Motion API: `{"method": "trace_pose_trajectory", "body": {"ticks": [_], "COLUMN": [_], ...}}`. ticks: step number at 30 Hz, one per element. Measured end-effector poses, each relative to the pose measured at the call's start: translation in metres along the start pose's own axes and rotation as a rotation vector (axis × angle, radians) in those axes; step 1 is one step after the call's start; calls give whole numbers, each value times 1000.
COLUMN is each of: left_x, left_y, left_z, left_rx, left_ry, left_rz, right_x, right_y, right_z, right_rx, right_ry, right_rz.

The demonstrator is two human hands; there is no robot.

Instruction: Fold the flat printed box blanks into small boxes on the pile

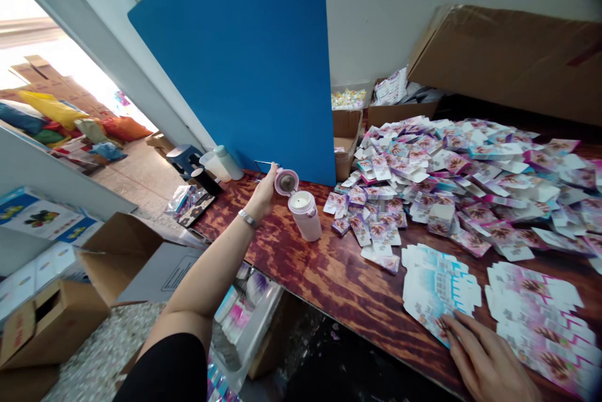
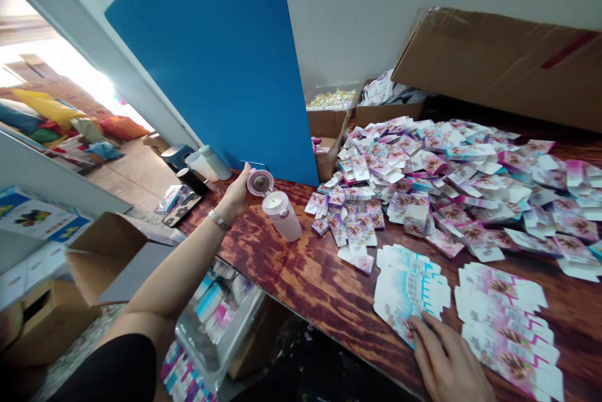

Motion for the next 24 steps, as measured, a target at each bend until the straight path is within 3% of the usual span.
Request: {"method": "trace_pose_trajectory", "body": {"ticks": [2,5,8,11,14,20,24], "left_x": [-2,0,3,9,20,36,40], "left_y": [-2,8,29,49,61,60,56], "left_z": [13,32,55,74,91,110,104], "left_rx": [-72,-40,76,280,411,471,516], "left_ry": [101,112,3,-228,-365,-347,-312], "left_rz": [17,76,86,71,-23,-381,-397], "right_x": [1,3,5,8,12,11,10], "right_y": [1,2,4,6,9,8,7], "right_z": [0,-1,-2,-4,-5,-6,-3], "right_rx": [3,-5,-33,-67,-78,-107,-262], "right_ry": [3,23,46,63,67,107,169], "right_rz": [-1,10,12,7,12,-25,-58]}}
Point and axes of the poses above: each hand's wrist, its own y-axis away from the middle knuckle, its own x-axis out of the palm, z = x × y, the point moved 5 cm from there along -y, towards the middle knuckle, and after that the axes turned 12 degrees about y, right-handed, at the moved point
